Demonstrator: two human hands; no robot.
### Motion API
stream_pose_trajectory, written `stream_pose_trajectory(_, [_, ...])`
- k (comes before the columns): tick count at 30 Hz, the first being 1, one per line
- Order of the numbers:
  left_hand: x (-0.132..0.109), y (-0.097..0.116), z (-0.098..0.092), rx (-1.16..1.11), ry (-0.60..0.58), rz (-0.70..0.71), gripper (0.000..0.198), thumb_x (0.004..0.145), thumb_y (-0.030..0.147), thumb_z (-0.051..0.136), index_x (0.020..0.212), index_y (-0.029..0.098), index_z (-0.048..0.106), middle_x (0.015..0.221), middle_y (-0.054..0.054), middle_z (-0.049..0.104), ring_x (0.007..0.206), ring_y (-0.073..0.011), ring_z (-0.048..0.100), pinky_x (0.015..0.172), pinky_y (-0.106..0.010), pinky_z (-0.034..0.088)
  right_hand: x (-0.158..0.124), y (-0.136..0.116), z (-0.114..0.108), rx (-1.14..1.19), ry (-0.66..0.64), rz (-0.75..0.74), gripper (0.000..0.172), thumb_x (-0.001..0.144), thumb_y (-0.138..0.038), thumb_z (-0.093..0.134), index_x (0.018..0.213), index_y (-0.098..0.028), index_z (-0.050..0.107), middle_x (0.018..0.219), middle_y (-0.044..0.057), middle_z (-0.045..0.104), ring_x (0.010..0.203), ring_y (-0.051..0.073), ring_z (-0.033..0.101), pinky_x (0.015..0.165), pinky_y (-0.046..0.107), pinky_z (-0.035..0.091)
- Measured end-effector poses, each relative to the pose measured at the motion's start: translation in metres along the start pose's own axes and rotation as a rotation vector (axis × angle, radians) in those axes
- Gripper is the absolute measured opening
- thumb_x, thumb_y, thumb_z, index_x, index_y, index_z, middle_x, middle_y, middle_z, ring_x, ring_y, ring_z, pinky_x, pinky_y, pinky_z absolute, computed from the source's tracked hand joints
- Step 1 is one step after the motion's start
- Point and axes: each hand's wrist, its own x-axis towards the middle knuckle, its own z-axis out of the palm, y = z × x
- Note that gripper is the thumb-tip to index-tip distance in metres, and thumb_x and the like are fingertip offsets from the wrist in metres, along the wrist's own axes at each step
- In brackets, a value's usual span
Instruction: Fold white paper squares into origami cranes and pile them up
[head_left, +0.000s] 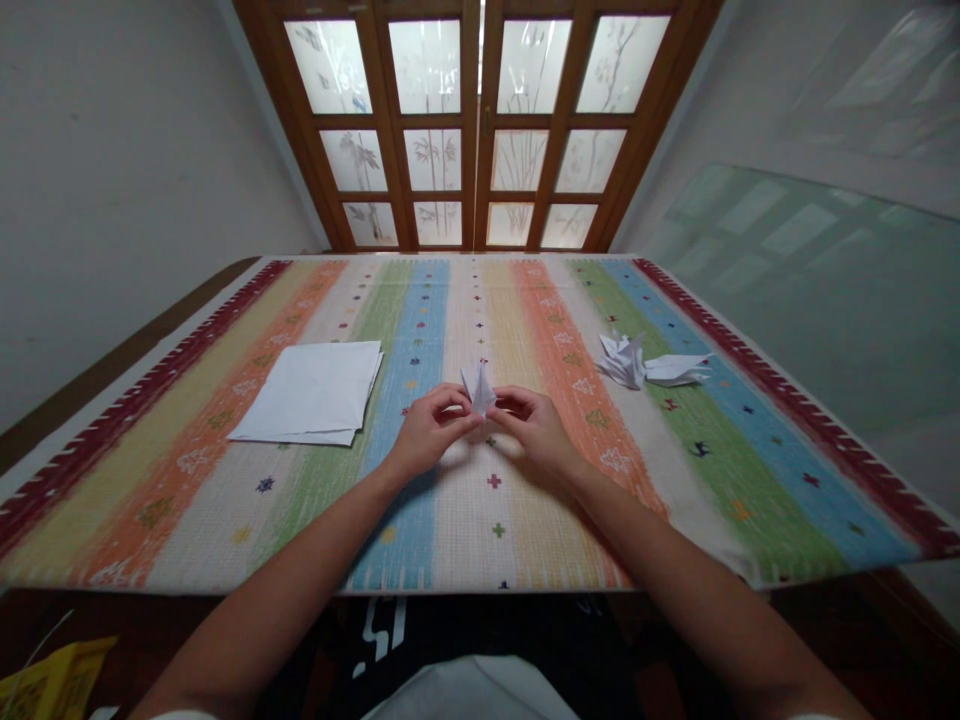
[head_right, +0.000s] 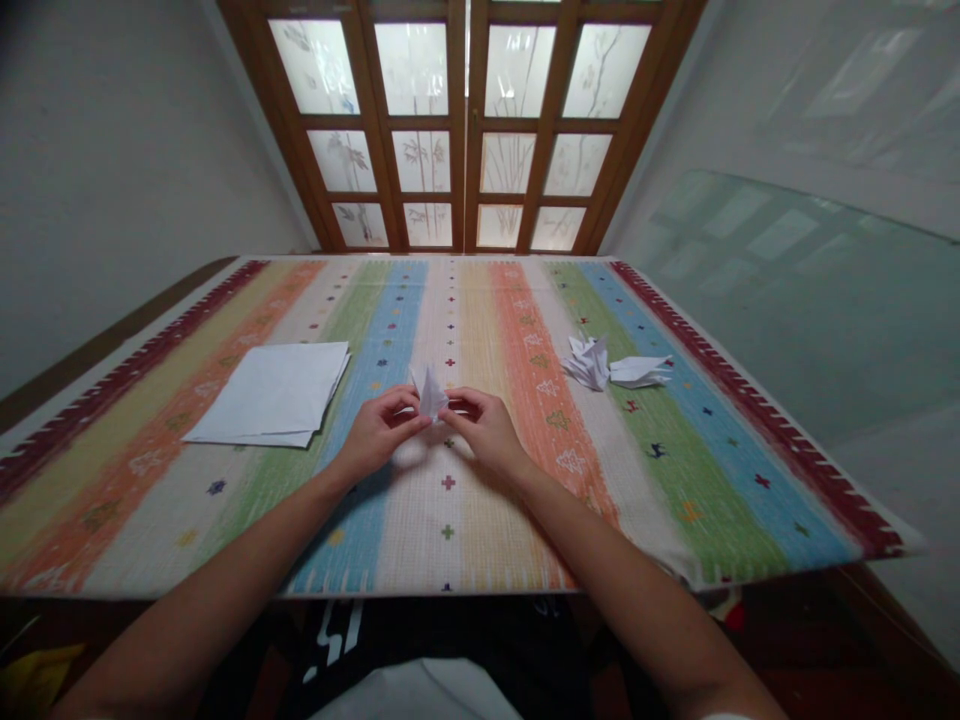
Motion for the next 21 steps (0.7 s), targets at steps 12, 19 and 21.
stream_pose_trajectory(12, [-0.0007, -0.0068, 0.0028, -0.075, 0.014, -0.041, 0.026, 0.083, 0.039, 0.085, 0.091, 0.017, 0.074, 0.117, -0.011, 0.07, 0.103, -0.0206, 0.069, 0.09, -0.036, 0.06, -0.0005, 0.0032, -0.0006, 0.097, 0.03, 0.093, 0.037, 0.073, -0.042, 0.091, 0.101, -0.022, 0.079, 0.103, 0.008, 0.08, 0.09, 0.023, 0.076, 0.084, 0.04, 0.063])
stream_pose_trajectory(19, [-0.0015, -0.0031, 0.0007, -0.029, -0.04, 0.007, 0.019, 0.084, 0.035, 0.084, 0.088, 0.019, 0.075, 0.116, -0.011, 0.07, 0.111, -0.0227, 0.068, 0.097, -0.041, 0.059, 0.0006, 0.0021, -0.0016, 0.083, 0.002, 0.081, 0.03, 0.074, -0.037, 0.09, 0.098, -0.023, 0.079, 0.101, 0.007, 0.08, 0.09, 0.022, 0.076, 0.086, 0.04, 0.062])
stream_pose_trajectory(21, [-0.001, -0.0041, 0.0005, -0.006, -0.008, 0.017, 0.02, 0.084, 0.035, 0.084, 0.087, 0.018, 0.075, 0.108, -0.009, 0.068, 0.104, -0.0209, 0.068, 0.094, -0.037, 0.06, 0.0013, 0.0033, -0.0021, 0.078, 0.017, 0.076, 0.028, 0.074, -0.036, 0.089, 0.097, -0.023, 0.077, 0.098, 0.006, 0.079, 0.087, 0.021, 0.074, 0.083, 0.038, 0.061])
